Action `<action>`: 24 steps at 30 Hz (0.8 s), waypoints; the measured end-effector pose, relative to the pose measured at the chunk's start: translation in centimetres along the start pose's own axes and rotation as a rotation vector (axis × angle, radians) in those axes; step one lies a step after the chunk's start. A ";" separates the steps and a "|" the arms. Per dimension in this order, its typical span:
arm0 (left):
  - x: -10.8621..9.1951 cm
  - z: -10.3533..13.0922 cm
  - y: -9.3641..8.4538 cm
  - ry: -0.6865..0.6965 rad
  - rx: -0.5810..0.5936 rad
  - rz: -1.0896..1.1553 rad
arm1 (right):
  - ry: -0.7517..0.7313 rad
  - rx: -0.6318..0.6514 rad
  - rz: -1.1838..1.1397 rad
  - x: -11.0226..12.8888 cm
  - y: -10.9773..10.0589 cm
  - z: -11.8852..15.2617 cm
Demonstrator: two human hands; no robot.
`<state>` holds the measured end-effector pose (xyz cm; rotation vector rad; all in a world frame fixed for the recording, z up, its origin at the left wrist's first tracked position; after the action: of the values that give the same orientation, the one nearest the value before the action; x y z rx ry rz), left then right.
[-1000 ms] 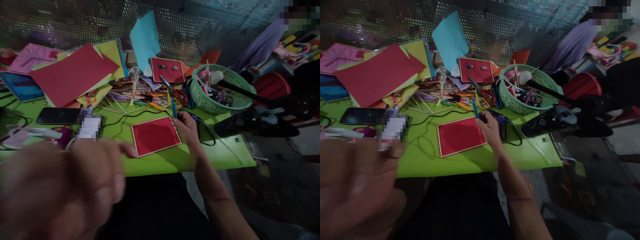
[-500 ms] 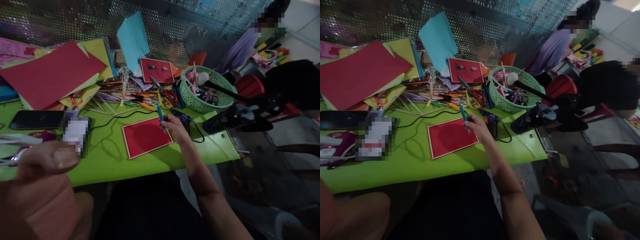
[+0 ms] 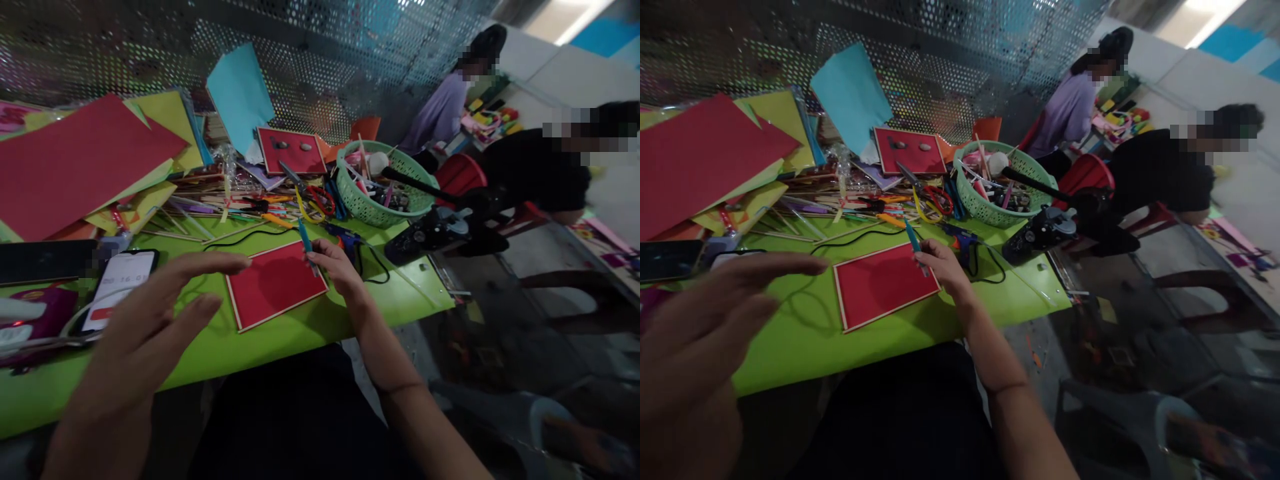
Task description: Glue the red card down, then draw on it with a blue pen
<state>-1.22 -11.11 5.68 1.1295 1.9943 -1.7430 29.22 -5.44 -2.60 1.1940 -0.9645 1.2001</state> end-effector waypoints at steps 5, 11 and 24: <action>3.1 -2.8 6.2 0.015 0.335 -0.288 | 0.028 -0.031 0.028 0.0 -0.2 -0.1; 6.2 -2.1 9.0 0.075 0.411 -0.575 | 0.024 -0.054 0.034 0.0 -0.4 0.2; 5.1 -4.9 9.8 0.234 0.415 -0.547 | -0.196 -0.232 0.323 -1.3 -2.2 3.2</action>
<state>3.54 -4.89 -3.51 0.9922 2.3051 -2.4916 31.42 -8.77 -3.77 1.0079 -1.4455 1.1947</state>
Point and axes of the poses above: each hand's wrist, its own z-axis away from the middle knuckle, its own y-axis out of the palm, x = y × z, the point moved 4 cm from there along -z, towards the middle knuckle, and after that the axes turned 5 degrees about -z, right-handed, at the moved point
